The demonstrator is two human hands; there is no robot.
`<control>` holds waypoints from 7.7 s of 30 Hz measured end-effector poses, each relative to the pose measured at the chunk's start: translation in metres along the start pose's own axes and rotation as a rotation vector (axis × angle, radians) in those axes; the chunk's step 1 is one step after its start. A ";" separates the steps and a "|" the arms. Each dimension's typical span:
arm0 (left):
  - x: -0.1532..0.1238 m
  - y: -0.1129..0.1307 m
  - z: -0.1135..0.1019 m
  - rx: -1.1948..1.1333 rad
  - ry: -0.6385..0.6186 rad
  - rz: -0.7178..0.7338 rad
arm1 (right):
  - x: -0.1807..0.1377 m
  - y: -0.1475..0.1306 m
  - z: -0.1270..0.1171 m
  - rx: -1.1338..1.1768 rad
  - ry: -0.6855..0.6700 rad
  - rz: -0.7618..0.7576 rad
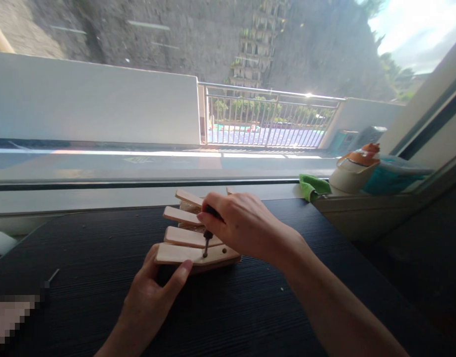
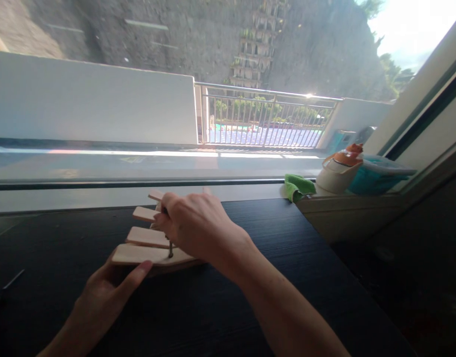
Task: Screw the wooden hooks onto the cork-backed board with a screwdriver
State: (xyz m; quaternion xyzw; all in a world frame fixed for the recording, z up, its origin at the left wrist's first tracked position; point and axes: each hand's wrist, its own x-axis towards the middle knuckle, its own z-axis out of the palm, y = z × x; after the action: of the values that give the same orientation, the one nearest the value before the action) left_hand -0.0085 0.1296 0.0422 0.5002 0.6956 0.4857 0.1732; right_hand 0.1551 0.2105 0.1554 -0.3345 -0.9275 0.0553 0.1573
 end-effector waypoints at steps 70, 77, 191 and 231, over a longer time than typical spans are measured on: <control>-0.007 -0.029 0.010 -0.051 -0.033 0.264 | 0.018 -0.022 -0.046 -0.255 -0.488 -0.233; -0.005 -0.037 0.015 -0.061 -0.033 0.295 | 0.011 -0.019 -0.039 -0.264 -0.422 -0.188; -0.004 -0.036 0.017 -0.056 0.023 0.397 | 0.020 -0.012 -0.036 -0.158 -0.308 -0.104; -0.006 -0.042 0.019 -0.041 0.020 0.449 | 0.020 -0.015 -0.035 -0.164 -0.458 -0.153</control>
State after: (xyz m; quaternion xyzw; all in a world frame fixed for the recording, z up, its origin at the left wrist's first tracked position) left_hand -0.0142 0.1332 -0.0033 0.6340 0.5585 0.5310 0.0643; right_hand 0.1429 0.2115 0.1966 -0.2537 -0.9630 0.0420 -0.0809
